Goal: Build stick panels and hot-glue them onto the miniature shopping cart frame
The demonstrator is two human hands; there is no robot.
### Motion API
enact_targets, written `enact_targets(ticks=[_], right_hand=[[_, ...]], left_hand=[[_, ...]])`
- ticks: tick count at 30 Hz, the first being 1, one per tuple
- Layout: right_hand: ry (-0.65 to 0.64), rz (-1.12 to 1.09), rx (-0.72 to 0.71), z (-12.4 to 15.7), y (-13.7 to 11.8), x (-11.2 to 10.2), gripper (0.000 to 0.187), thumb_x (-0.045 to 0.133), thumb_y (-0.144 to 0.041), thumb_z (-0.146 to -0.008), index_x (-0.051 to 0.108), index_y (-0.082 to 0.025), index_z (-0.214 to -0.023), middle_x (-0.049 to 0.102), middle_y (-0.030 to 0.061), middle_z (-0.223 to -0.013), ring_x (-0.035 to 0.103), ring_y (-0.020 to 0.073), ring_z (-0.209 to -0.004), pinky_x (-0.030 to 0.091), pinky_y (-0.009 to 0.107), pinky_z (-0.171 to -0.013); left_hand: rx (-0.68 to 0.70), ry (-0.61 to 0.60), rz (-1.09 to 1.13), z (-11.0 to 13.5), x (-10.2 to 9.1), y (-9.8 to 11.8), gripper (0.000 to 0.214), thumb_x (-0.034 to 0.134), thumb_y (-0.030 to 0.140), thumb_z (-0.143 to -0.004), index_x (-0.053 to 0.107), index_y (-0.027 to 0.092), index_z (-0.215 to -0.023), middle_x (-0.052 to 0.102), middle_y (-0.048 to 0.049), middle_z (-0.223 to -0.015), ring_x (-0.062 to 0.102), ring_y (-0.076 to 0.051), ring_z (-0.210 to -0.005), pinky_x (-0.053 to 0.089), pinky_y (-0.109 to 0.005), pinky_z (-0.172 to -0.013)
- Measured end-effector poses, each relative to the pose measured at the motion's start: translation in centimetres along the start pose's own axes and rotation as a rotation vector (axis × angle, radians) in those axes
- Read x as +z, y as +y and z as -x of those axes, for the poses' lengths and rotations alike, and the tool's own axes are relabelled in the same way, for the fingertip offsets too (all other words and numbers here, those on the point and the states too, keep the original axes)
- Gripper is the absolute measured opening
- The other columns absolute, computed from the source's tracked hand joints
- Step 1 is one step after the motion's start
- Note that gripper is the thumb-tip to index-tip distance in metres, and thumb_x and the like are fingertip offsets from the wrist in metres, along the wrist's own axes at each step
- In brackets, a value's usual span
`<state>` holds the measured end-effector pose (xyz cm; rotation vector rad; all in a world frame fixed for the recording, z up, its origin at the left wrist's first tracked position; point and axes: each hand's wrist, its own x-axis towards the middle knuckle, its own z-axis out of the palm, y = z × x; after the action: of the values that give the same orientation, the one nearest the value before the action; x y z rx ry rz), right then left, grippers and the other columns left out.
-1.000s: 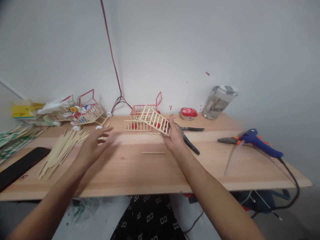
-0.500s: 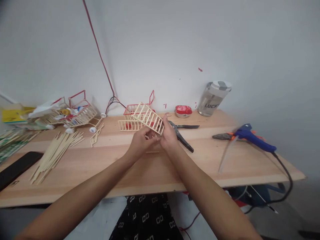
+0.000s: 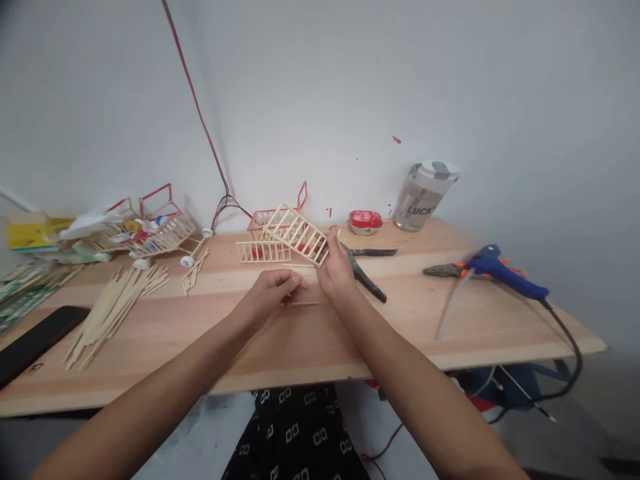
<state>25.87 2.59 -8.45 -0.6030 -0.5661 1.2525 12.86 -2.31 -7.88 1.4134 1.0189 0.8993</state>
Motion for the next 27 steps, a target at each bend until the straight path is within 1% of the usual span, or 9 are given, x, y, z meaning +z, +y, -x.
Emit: enact_targets(ticks=[3,4,8,10,13,18,22,25,27], right_hand=[[-0.009,0.001,-0.017,0.4,0.2,0.3,0.031,0.06,-0.051,-0.084,0.057,-0.02,-0.08,0.067,-0.0011,-0.069,0.065,0.0133,-0.066,0.052,0.025,-0.06],[-0.005,0.008,-0.029,0.5,0.3,0.4,0.031,0.061,-0.051,-0.083,0.056,-0.02,-0.079,0.067,-0.0012,-0.068,0.064,0.0134,-0.065,0.052,0.025,-0.061],[0.001,0.088,-0.08,1.1,0.1,0.5,0.036,0.065,-0.055,-0.076,0.053,-0.021,-0.079,0.065,-0.0022,-0.067,0.062,0.0133,-0.059,0.051,0.026,-0.057],[-0.024,0.129,-0.093,1.2,0.0,0.4,0.037,0.065,-0.057,-0.075,0.053,-0.022,-0.081,0.065,-0.0021,-0.069,0.063,0.0137,-0.06,0.051,0.025,-0.056],[-0.01,0.144,-0.113,1.2,-0.2,0.3,0.038,0.064,-0.058,-0.074,0.054,-0.022,-0.081,0.063,-0.0031,-0.066,0.061,0.0132,-0.059,0.049,0.025,-0.053],[-0.032,0.147,-0.102,1.4,0.0,0.6,0.037,0.061,-0.059,-0.077,0.053,-0.022,-0.082,0.057,-0.005,-0.059,0.054,0.0113,-0.048,0.042,0.023,-0.044],[-0.037,0.087,-0.13,1.2,0.0,0.5,0.035,0.064,-0.055,-0.076,0.055,-0.022,-0.081,0.061,-0.0042,-0.064,0.058,0.0112,-0.056,0.047,0.023,-0.053],[-0.035,0.083,-0.15,0.7,-0.1,0.2,0.037,0.063,-0.057,-0.077,0.056,-0.021,-0.08,0.064,-0.0022,-0.071,0.062,0.0125,-0.065,0.05,0.025,-0.062],[-0.019,0.094,-0.15,0.3,-0.2,-0.1,0.038,0.062,-0.058,-0.077,0.055,-0.021,-0.081,0.065,-0.0016,-0.072,0.063,0.0135,-0.068,0.051,0.026,-0.062]], left_hand=[[-0.127,0.003,0.164,-0.1,0.7,0.2,0.02,0.063,0.032,-0.079,0.062,0.013,-0.087,0.062,-0.0023,-0.073,0.053,-0.007,-0.053,0.038,-0.019,-0.049],[-0.153,0.001,0.188,-0.2,1.0,0.4,0.024,0.066,0.032,-0.077,0.058,0.014,-0.093,0.063,-0.0027,-0.075,0.054,-0.008,-0.053,0.038,-0.019,-0.048],[-0.165,0.044,0.154,-1.1,2.4,1.1,0.045,0.076,0.038,-0.07,0.05,0.017,-0.101,0.063,-0.0006,-0.068,0.054,-0.009,-0.047,0.034,-0.019,-0.041],[-0.162,0.065,0.118,-1.5,2.9,1.2,0.047,0.077,0.044,-0.068,0.051,0.017,-0.096,0.06,0.0011,-0.061,0.052,-0.009,-0.044,0.033,-0.018,-0.039],[-0.172,0.075,0.107,-2.0,3.3,1.1,0.042,0.073,0.051,-0.07,0.051,0.017,-0.079,0.056,0.0018,-0.055,0.049,-0.008,-0.04,0.032,-0.018,-0.038],[-0.104,0.083,0.157,-2.5,3.2,0.2,0.039,0.069,0.045,-0.075,0.05,0.015,-0.06,0.051,0.0019,-0.05,0.043,-0.005,-0.039,0.028,-0.017,-0.038],[-0.072,-0.011,0.214,-2.0,2.8,-0.3,0.034,0.066,0.037,-0.076,0.047,0.016,-0.058,0.049,0.0031,-0.05,0.039,-0.005,-0.039,0.028,-0.018,-0.039],[-0.05,-0.063,0.272,-0.9,2.2,-0.2,0.032,0.061,0.035,-0.078,0.043,0.017,-0.059,0.043,0.0048,-0.049,0.038,-0.005,-0.041,0.027,-0.018,-0.041],[-0.055,-0.101,0.352,0.1,1.3,0.1,0.032,0.06,0.035,-0.079,0.041,0.017,-0.061,0.037,0.006,-0.049,0.036,-0.005,-0.042,0.024,-0.017,-0.042]])
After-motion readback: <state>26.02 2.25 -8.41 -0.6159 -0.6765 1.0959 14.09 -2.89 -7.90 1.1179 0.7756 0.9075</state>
